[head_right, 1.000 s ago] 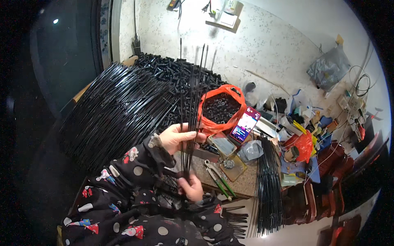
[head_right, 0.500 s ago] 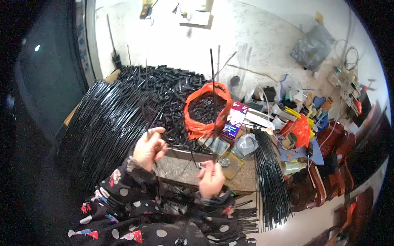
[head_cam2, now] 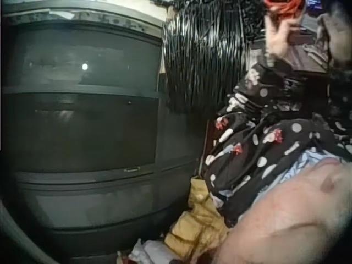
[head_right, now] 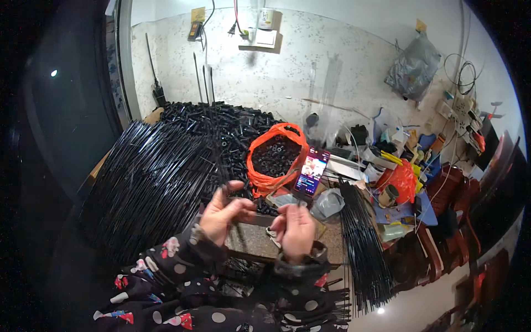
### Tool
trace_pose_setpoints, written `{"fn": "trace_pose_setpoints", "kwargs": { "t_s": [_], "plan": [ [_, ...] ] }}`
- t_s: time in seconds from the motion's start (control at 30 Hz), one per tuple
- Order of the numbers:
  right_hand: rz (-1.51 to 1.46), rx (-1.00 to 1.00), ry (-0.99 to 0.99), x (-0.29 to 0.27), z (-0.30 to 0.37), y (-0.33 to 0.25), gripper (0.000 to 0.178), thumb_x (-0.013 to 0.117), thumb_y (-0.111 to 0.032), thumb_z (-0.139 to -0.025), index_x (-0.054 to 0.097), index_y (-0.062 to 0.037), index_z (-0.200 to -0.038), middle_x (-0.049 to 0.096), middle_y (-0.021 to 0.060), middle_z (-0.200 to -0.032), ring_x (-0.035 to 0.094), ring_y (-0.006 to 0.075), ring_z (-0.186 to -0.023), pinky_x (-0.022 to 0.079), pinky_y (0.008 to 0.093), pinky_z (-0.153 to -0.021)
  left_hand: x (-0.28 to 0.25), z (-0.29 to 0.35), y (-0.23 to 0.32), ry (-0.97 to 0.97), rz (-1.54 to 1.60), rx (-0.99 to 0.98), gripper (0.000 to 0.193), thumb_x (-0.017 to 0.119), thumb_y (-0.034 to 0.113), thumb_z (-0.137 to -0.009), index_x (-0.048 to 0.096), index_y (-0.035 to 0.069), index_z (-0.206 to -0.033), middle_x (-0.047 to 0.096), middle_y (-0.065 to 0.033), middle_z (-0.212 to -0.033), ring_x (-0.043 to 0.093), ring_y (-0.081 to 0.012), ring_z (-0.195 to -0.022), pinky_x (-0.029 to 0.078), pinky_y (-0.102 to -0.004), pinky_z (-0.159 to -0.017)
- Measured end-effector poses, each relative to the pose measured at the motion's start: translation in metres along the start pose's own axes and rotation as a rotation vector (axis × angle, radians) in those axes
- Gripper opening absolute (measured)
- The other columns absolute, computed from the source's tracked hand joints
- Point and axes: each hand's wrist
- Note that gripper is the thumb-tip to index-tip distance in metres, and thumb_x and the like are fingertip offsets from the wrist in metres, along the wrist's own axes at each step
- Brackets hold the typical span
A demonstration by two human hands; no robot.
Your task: Assembling wire harnesses by grouping cables and attaching connectors.
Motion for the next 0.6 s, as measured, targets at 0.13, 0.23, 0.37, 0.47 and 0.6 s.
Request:
{"fn": "trace_pose_setpoints", "kwargs": {
  "t_s": [0.13, 0.23, 0.37, 0.47, 0.6],
  "plan": [
    [0.614, -0.704, 0.061, 0.035, 0.007, 0.041, 0.010, 0.048, -0.011, -0.087, 0.048, -0.0017, -0.084, 0.051, 0.0030, -0.068, 0.046, 0.0079, -0.057, 0.036, 0.0211, -0.053, 0.000, -0.013, -0.021, -0.056, -0.115, -0.104, 0.025, 0.048, 0.010, -0.087, 0.048, 0.001, -0.110, 0.059, -0.0099, -0.098, 0.056, -0.0170, -0.091, 0.045, -0.0290, -0.079],
    [0.454, -0.214, -0.037, 0.030, 0.038, 0.058, 0.010, 0.050, -0.007, -0.084, 0.045, -0.0015, -0.091, 0.051, 0.0040, -0.076, 0.049, 0.0094, -0.064, 0.041, 0.0243, -0.059, 0.001, -0.018, 0.000, 0.051, -0.015, -0.239, 0.027, 0.052, 0.011, -0.085, 0.050, 0.003, -0.111, 0.059, -0.0099, -0.096, 0.057, -0.0173, -0.088, 0.047, -0.0293, -0.076],
    [-0.023, -0.083, -0.072, 0.032, 0.041, 0.074, 0.019, 0.053, -0.013, -0.084, 0.044, -0.0019, -0.097, 0.053, 0.0036, -0.078, 0.050, 0.0118, -0.063, 0.041, 0.0265, -0.058, 0.006, -0.015, 0.014, 0.072, 0.017, -0.195, 0.025, 0.055, 0.019, -0.085, 0.054, 0.003, -0.103, 0.058, -0.0037, -0.078, 0.056, -0.0119, -0.069, 0.047, -0.0246, -0.063],
    [0.019, 0.169, -0.405, 0.040, 0.063, 0.065, 0.023, 0.053, -0.011, -0.084, 0.044, -0.0015, -0.103, 0.053, 0.0010, -0.073, 0.048, 0.0093, -0.060, 0.041, 0.0243, -0.058, -0.004, -0.019, 0.018, 0.071, -0.219, -0.127, 0.040, 0.050, 0.039, -0.085, 0.055, 0.003, -0.101, 0.052, 0.0001, -0.067, 0.049, -0.0080, -0.056, 0.043, -0.0217, -0.053],
    [0.177, 0.226, -0.257, 0.039, 0.059, 0.074, 0.019, 0.053, -0.012, -0.085, 0.052, 0.0002, -0.099, 0.052, -0.0002, -0.067, 0.044, 0.0067, -0.060, 0.038, 0.0222, -0.056, -0.012, -0.022, 0.012, 0.034, 0.088, -0.177, 0.047, 0.050, 0.042, -0.084, 0.048, 0.002, -0.110, 0.057, -0.0051, -0.078, 0.057, -0.0144, -0.069, 0.049, -0.0272, -0.063]
  ]
}}
Point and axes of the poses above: each hand's wrist, its own z-axis away from the middle knuckle, its own x-axis out of the palm, y = z × x
